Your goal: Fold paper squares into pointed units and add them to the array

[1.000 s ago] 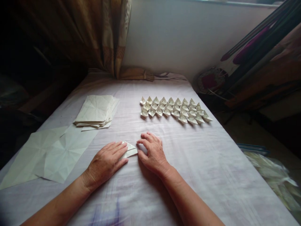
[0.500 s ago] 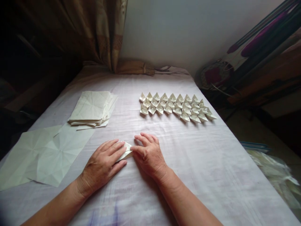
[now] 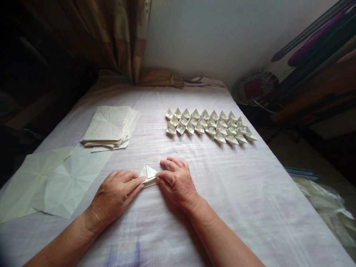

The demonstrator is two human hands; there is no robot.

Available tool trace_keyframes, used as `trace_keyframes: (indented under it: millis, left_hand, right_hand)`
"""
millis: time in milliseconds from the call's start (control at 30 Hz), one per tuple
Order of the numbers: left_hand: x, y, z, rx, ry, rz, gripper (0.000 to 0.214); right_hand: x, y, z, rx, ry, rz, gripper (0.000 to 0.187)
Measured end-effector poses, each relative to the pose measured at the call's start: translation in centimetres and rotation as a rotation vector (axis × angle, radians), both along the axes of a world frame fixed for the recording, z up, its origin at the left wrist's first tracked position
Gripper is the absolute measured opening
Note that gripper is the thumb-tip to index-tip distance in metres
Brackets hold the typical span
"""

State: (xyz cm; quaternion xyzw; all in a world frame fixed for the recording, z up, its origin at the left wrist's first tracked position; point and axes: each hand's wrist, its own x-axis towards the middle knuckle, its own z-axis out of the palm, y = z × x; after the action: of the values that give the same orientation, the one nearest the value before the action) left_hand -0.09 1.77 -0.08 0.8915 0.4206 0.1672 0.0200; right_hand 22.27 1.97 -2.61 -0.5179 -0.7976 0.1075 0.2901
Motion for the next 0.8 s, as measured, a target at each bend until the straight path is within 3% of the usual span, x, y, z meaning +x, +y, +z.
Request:
trace_keyframes:
  millis: [233, 467, 800]
  left_hand:
    - [-0.2, 0.1, 0.0, -0.002, -0.002, 0.049, 0.02]
    - [0.3, 0.2, 0.1, -0.061, 0.144, 0.19, 0.021]
    - [0.7, 0.1, 0.4, -0.052, 0.233, 0.26, 0.019]
  right_hand:
    - [-0.1, 0.0, 0.0, -0.013, 0.015, -0.017, 0.012]
    - [-1.4, 0.1, 0.6, -0.081, 0.037, -0.115, 0.013]
    - [-2.4, 0.5, 0.9, -0.067, -0.017, -0.183, 0.014]
